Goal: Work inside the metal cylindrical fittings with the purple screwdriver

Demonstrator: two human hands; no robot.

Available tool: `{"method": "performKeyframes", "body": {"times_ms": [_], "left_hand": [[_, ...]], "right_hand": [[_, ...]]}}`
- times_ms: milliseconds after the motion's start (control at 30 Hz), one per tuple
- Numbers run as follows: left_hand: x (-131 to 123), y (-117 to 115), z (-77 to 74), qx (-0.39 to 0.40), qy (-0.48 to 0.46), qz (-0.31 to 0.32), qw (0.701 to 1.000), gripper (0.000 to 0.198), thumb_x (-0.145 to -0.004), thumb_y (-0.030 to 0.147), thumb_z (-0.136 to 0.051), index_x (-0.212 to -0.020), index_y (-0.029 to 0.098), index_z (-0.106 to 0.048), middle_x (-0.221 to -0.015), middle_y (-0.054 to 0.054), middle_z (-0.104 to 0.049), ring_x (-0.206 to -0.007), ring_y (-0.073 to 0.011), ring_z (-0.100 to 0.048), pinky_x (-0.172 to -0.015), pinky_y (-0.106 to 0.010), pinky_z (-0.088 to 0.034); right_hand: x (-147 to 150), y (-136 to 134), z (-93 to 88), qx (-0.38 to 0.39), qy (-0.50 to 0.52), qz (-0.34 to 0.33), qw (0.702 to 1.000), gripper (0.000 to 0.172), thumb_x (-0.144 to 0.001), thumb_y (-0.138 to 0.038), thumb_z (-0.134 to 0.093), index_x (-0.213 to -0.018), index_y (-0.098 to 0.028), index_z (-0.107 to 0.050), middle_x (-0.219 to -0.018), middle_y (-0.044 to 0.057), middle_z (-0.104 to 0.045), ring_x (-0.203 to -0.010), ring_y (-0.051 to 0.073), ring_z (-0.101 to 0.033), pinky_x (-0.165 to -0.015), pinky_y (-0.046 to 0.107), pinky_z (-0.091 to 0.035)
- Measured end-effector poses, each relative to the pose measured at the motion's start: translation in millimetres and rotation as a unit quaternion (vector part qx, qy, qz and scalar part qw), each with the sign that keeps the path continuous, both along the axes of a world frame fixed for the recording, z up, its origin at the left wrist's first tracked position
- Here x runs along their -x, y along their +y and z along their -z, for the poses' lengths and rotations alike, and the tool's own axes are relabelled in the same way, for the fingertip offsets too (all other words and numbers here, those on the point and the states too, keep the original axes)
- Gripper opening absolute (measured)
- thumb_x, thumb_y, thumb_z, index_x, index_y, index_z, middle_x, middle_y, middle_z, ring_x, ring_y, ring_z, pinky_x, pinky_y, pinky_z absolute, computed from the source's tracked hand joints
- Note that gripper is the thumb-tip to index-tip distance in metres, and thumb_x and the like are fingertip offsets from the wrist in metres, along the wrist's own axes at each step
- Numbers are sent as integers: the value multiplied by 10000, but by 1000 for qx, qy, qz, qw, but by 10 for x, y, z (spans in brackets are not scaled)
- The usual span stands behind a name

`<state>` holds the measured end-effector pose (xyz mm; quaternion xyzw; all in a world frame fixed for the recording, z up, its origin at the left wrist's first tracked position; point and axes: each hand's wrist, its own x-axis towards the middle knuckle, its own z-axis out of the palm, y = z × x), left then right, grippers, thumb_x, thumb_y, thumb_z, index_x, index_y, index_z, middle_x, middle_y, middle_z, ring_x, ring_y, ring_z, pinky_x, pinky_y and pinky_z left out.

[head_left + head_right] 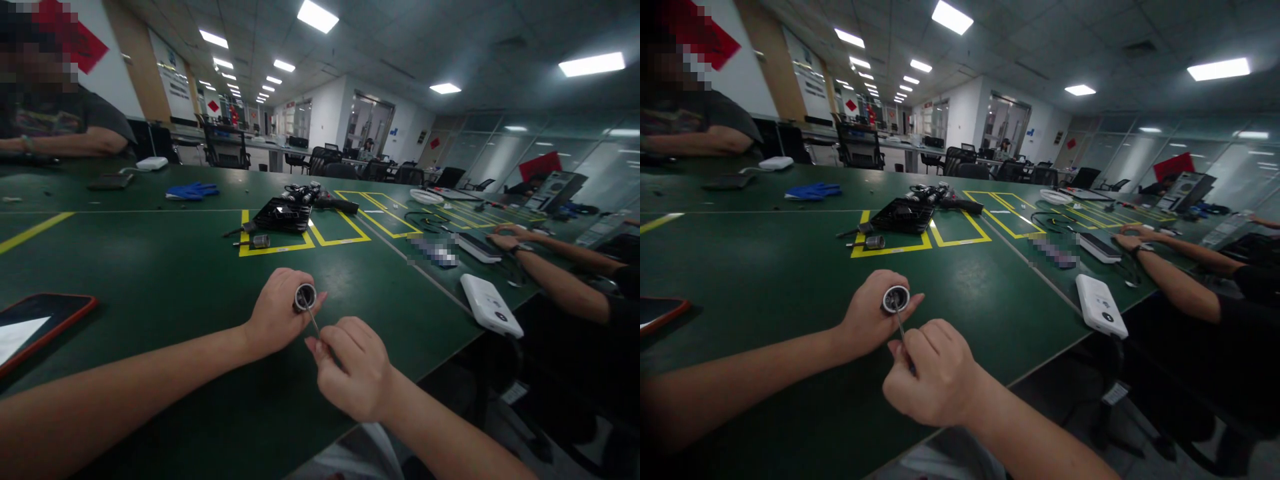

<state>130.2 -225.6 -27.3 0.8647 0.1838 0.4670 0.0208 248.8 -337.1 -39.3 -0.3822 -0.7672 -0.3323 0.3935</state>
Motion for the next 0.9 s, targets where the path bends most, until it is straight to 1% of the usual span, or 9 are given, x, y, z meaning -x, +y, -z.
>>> {"method": "performKeyframes", "body": {"times_ms": [67,167,300,467,567,667,900], "left_hand": [[1,-4,-1,4,5,1,1000,179,-828,304,-569,-741,169,-489,-671,-1,-545,-641,-156,-498,-620,-291,-415],[4,-19,-13,17,9,10,1000,177,-831,305,-565,-745,166,-495,-677,-3,-549,-645,-157,-502,-624,-290,-412],[11,-46,-35,41,10,17,999,178,-831,307,-561,-746,160,-506,-682,-6,-553,-656,-160,-508,-624,-285,-408],[15,-61,-40,53,25,13,998,209,-834,341,-550,-737,160,-514,-686,-10,-554,-662,-163,-507,-617,-283,-400],[8,-63,-41,48,26,18,998,213,-844,342,-530,-732,162,-514,-674,-2,-557,-635,-153,-502,-608,-279,-392],[3,-68,-45,54,22,19,998,216,-844,350,-526,-739,161,-518,-674,-4,-561,-633,-153,-503,-596,-274,-391],[7,-94,-67,85,34,8,996,262,-852,391,-500,-719,167,-521,-671,-7,-558,-638,-156,-505,-597,-275,-394]], "right_hand": [[-6,-26,-21,3,7,0,1000,258,-766,-32,-575,-594,-197,-477,-579,7,-536,-568,130,-460,-530,282,-345],[-28,-70,-113,31,28,-14,999,225,-788,-53,-575,-627,-187,-492,-608,24,-566,-575,128,-466,-525,270,-367],[-74,-119,-300,101,72,-43,991,197,-799,-47,-555,-663,-173,-488,-632,44,-591,-576,124,-475,-537,265,-392],[-154,-141,-491,188,141,-98,967,173,-796,-53,-561,-699,-167,-475,-675,47,-589,-606,115,-519,-565,248,-414],[-197,-136,-537,209,183,-114,954,180,-791,-60,-580,-703,-171,-469,-663,24,-573,-605,101,-525,-575,233,-416],[-229,-120,-544,214,210,-121,946,183,-782,-64,-598,-708,-174,-472,-651,9,-560,-599,96,-522,-576,231,-413],[-274,-126,-578,240,206,-136,939,192,-777,-70,-606,-693,-175,-469,-645,-4,-554,-588,87,-509,-566,225,-395]]}}
